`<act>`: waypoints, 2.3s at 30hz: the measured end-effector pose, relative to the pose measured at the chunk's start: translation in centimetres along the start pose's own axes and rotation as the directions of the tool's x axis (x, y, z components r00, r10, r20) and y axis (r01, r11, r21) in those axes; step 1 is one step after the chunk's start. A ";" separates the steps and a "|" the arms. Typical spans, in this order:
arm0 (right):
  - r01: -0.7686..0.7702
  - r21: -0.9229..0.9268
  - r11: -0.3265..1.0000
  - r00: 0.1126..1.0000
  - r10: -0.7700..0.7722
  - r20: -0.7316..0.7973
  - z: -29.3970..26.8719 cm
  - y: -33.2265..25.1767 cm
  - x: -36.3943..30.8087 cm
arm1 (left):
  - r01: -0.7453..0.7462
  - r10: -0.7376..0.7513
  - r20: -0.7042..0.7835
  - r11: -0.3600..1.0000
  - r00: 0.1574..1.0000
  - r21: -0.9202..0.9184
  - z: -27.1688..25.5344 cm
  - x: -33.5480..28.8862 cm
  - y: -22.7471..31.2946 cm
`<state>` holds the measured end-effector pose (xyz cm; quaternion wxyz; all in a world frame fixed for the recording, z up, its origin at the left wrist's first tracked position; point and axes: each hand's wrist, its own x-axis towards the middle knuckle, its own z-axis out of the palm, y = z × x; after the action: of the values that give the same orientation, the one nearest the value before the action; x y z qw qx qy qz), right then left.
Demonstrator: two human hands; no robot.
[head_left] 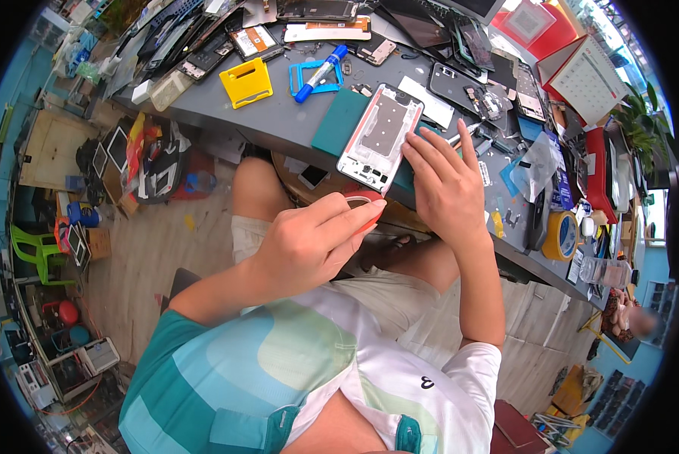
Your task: The person applies red adhesive tape to the edges of a disassembled smartphone chassis. They repeatedly tear small pieces of tape and press them along the frame, handling the phone and tape roll throughout.
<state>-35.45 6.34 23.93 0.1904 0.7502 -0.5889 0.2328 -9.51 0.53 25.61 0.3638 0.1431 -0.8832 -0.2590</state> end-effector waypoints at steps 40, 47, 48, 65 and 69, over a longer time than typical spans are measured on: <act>0.108 0.020 0.994 0.988 -0.110 0.107 -1.8 -2.6 0.2 | 0.052 -0.052 0.029 0.999 0.998 -0.013 0.1 -0.6 -0.7; 0.114 0.032 0.993 0.989 -0.116 0.089 -1.8 -2.9 -0.3 | 0.052 -0.053 0.031 0.999 0.998 0.008 0.0 -0.6 -0.9; 0.104 0.037 0.994 0.990 -0.107 0.088 -1.8 -2.9 -0.3 | 0.043 -0.043 0.022 0.999 0.999 0.006 0.0 -0.6 -1.0; -0.006 0.118 0.993 1.000 0.004 0.016 -1.4 -2.8 -1.0 | 0.024 -0.025 -0.016 0.999 1.000 -0.031 0.1 -0.6 -1.2; 0.021 0.071 0.997 0.999 -0.024 0.043 -1.5 -2.9 -1.0 | 0.019 -0.019 -0.017 1.000 1.000 -0.013 0.1 -0.2 -1.1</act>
<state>-33.01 8.65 24.51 0.1535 0.7678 -0.5759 0.2350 -9.37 -0.21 24.77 0.3696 0.1515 -0.8770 -0.2670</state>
